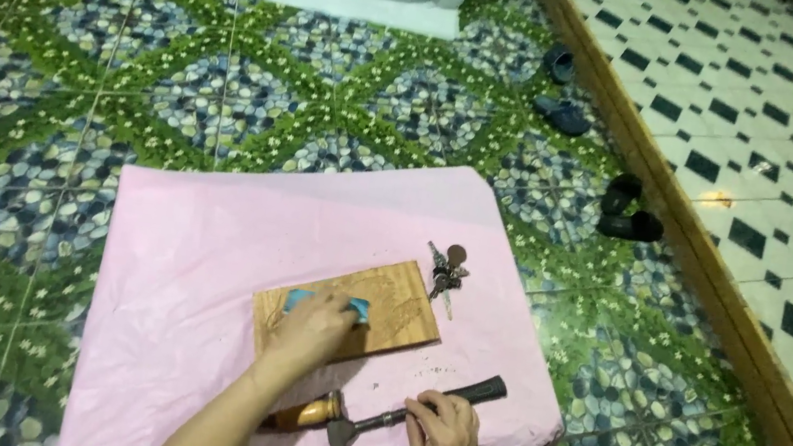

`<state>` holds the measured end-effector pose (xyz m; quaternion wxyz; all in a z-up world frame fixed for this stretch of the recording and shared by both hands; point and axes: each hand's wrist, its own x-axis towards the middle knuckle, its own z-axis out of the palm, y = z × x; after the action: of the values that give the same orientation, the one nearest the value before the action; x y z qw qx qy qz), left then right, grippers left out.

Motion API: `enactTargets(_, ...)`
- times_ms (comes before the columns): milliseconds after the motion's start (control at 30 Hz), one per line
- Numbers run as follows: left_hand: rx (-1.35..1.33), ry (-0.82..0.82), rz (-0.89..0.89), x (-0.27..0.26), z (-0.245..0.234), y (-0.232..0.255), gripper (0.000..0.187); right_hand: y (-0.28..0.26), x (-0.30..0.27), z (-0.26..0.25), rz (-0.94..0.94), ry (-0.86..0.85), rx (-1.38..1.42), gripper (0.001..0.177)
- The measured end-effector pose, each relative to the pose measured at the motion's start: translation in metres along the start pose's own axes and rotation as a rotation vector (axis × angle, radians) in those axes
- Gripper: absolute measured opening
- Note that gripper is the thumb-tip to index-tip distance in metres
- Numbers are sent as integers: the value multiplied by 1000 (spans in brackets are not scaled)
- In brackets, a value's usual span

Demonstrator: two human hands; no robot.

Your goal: Carving and sanding a wooden plaque on the floor using various hand tools including a hammer, chisel, and sanding block.

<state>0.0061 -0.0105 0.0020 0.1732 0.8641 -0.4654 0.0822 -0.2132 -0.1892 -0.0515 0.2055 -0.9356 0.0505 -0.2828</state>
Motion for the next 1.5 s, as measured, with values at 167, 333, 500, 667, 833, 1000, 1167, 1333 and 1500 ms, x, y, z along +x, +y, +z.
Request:
enactTargets(167, 79, 95, -104, -11, -11, -9, 21, -2, 0, 0, -20, 15, -26, 17)
enactTargets(333, 6, -121, 32, 18, 6, 10, 22, -4, 1, -2, -10, 9, -9, 17)
enactTargets(500, 31, 41, 13, -19, -1, -18, 15, -5, 4, -1, -21, 19, -12, 18)
enactTargets(667, 37, 106, 46, -1, -5, -7, 21, -7, 5, -6, -30, 22, -21, 17)
enactTargets(833, -28, 34, 99, 9, 7, 3, 16, -8, 5, -7, -19, 24, -11, 17)
enactTargets(1000, 15, -39, 3, -14, -13, -19, 18, -8, 7, -6, -37, 40, -41, 16)
enactTargets(1167, 38, 162, 115, 31, 2, -5, 13, -9, 5, -6, -28, 28, -38, 16)
enactTargets(1333, 23, -47, 45, 17, -5, -8, 19, -8, 4, -4, -22, 41, -31, 17)
enactTargets(1500, 89, 42, 12, -11, -13, -13, 17, -10, 5, -4, -26, 48, -23, 16)
